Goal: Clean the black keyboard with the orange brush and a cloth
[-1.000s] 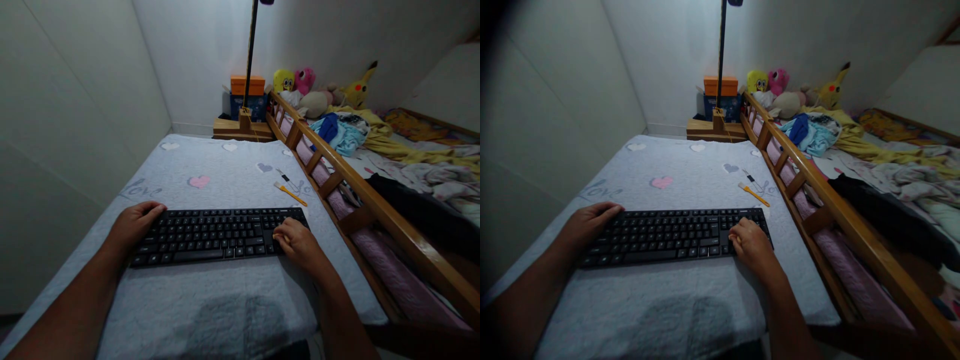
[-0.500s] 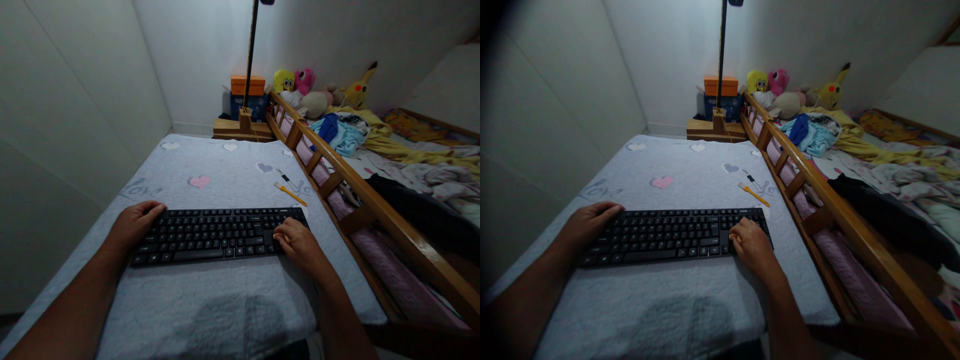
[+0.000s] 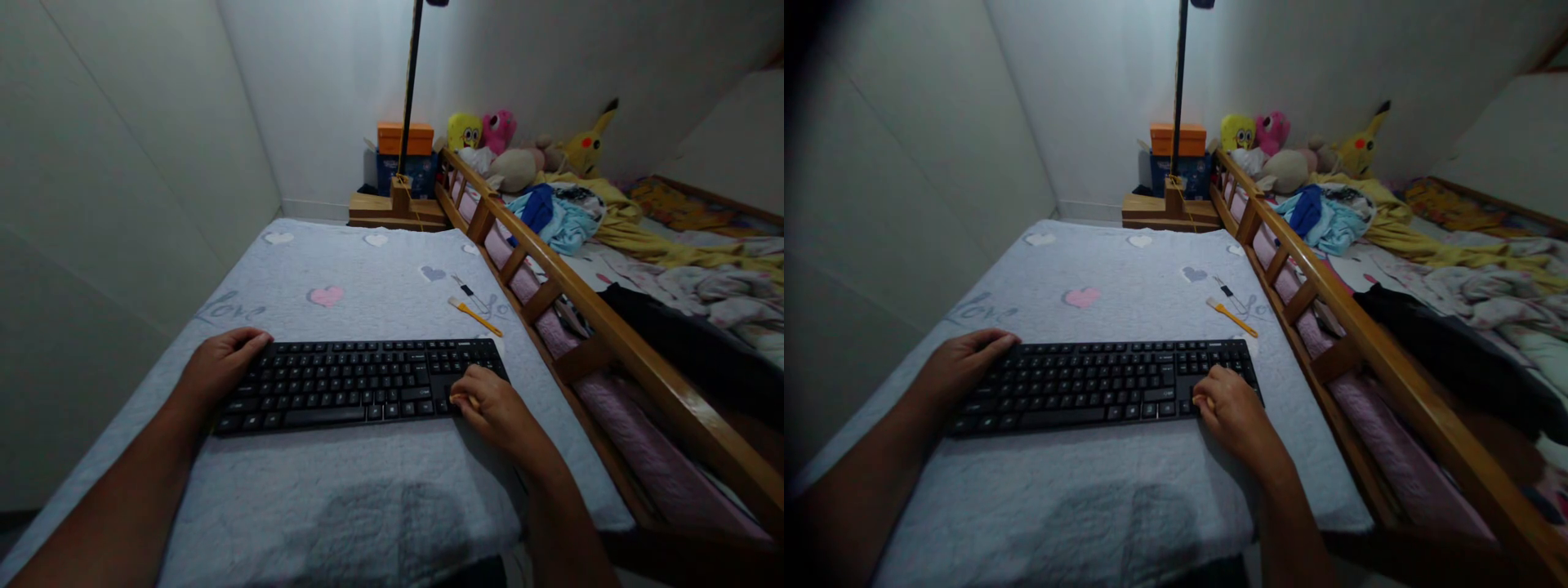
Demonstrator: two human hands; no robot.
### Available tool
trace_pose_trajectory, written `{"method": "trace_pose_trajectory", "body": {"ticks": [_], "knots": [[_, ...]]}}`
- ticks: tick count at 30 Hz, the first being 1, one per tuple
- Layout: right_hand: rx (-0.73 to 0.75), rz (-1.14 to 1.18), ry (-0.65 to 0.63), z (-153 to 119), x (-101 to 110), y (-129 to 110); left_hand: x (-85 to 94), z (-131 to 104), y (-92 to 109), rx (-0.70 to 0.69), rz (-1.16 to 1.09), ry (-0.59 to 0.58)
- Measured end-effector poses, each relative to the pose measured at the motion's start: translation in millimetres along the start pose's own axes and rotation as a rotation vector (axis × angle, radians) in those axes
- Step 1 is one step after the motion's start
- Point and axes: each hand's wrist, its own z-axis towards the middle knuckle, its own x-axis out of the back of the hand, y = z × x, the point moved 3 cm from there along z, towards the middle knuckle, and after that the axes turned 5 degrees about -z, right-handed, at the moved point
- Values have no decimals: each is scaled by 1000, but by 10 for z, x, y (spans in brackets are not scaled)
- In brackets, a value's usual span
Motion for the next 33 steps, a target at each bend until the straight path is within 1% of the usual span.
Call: {"method": "trace_pose_trajectory", "body": {"ticks": [6,12,16,19,21,23,25,27,33], "knots": [[8,9,-25,-65,10,-30,-3,-3,-8,-15,-18,6],[-9,6,12,-34,-11,-9,-1,-13,2,9,-29,2],[-19,5,-33,-65,-13,-20,-8,-8,3,10,-21,8],[-6,45,-62,-102,48,-20,-11,-3,6,12,-12,8],[-14,64,-37,-117,108,10,-9,1,12,1,-9,13],[-49,59,17,-124,158,58,-7,1,19,-10,-5,16],[-70,48,60,-126,175,93,-7,-6,28,-7,-12,16],[-63,42,62,-126,152,97,-7,-20,41,3,-26,14],[-66,-10,6,-129,50,71,8,-43,69,11,-32,22]]}}
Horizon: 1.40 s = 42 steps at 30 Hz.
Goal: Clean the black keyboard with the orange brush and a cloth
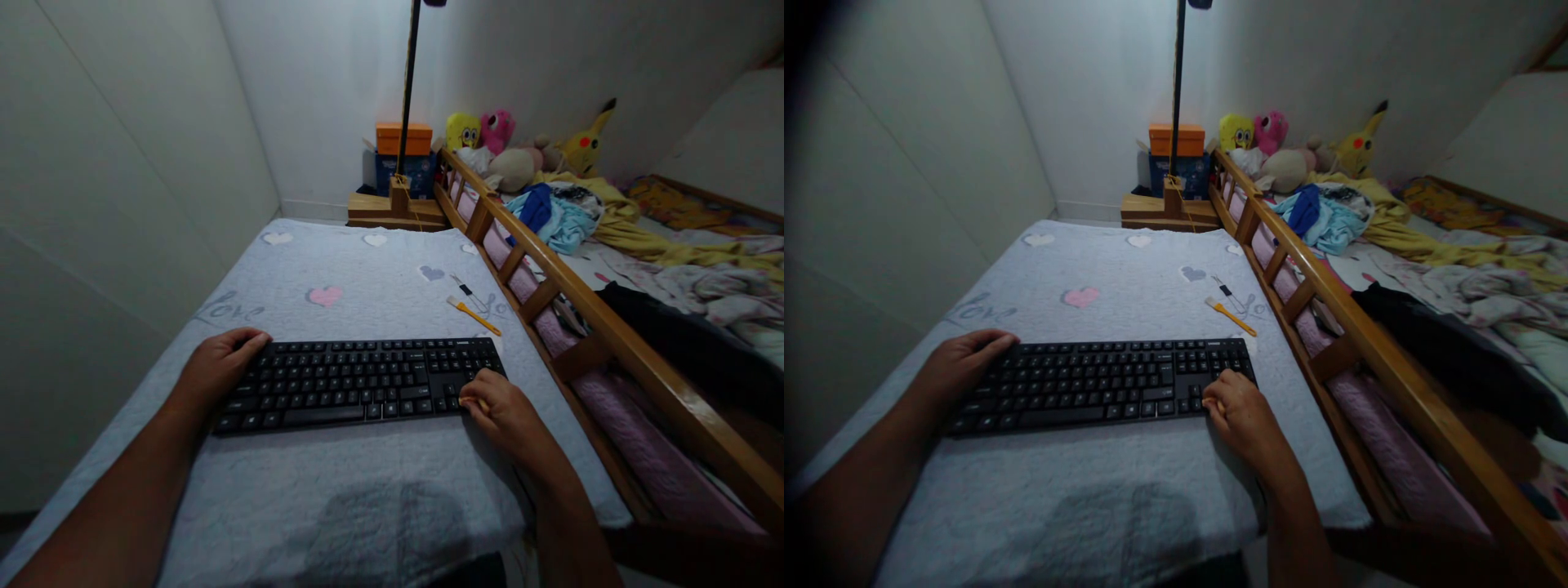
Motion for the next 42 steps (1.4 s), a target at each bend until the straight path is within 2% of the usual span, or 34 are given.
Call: {"method": "trace_pose_trajectory", "body": {"ticks": [8,23,28,34,42], "knots": [[-5,-31,24,11,48,0,-1,27,-31,-14,28,-8],[19,-23,0,1,14,-7,0,20,-2,-23,41,-14],[-1,-49,60,11,6,22,-3,20,-11,-15,29,-9],[74,43,68,48,23,-139,2,16,-3,-20,23,-22],[98,-22,44,131,-148,-299,-3,12,-22,-22,13,-11]]}}
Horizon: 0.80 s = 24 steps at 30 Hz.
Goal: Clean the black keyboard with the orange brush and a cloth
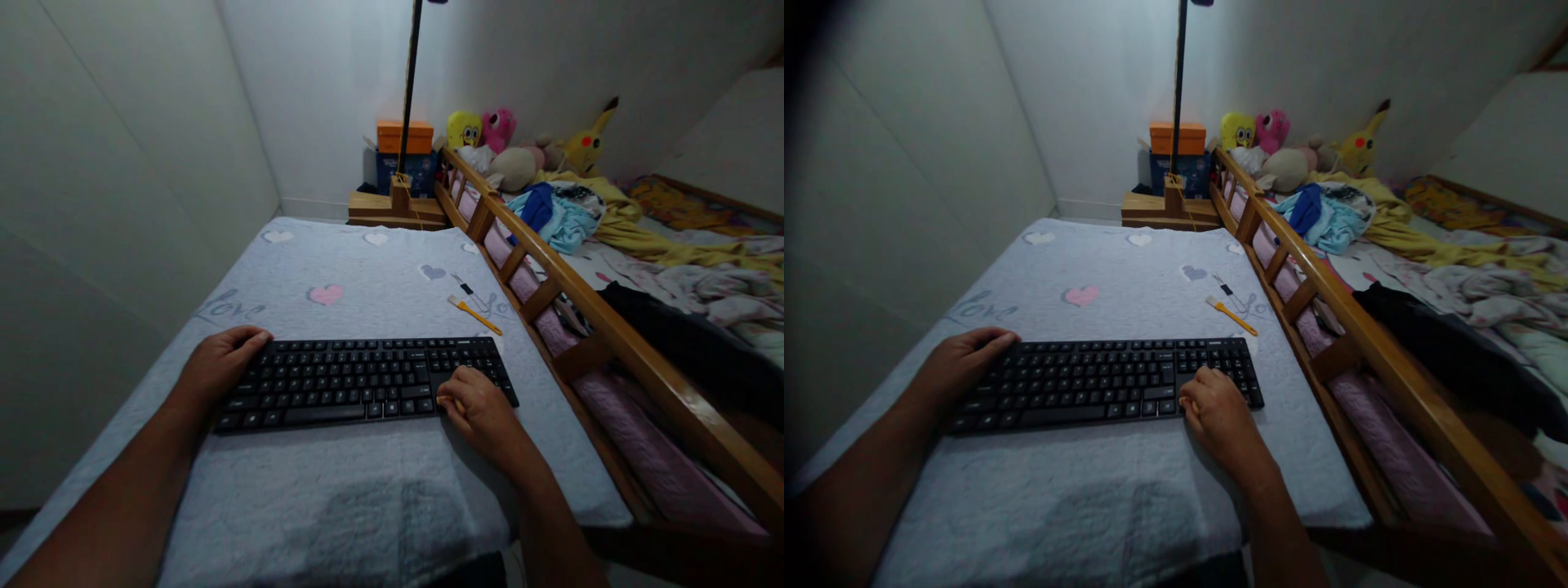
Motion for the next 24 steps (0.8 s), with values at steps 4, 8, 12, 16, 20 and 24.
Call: {"method": "trace_pose_trajectory", "body": {"ticks": [4,8,12,16,20,24], "knots": [[-13,-25,-43,-15,2,-11,-2,1,-1,0,1,-8],[-5,5,-71,-36,41,-31,8,10,2,-10,22,-9],[-16,5,-29,-31,32,-17,6,14,-15,-14,17,-12],[-25,22,-75,-35,26,-1,-3,16,-32,-10,0,-20],[-19,85,-134,-23,106,-38,-4,16,-39,4,-14,-22],[-1,120,-116,56,193,-151,6,24,-37,-5,-2,-31]]}}
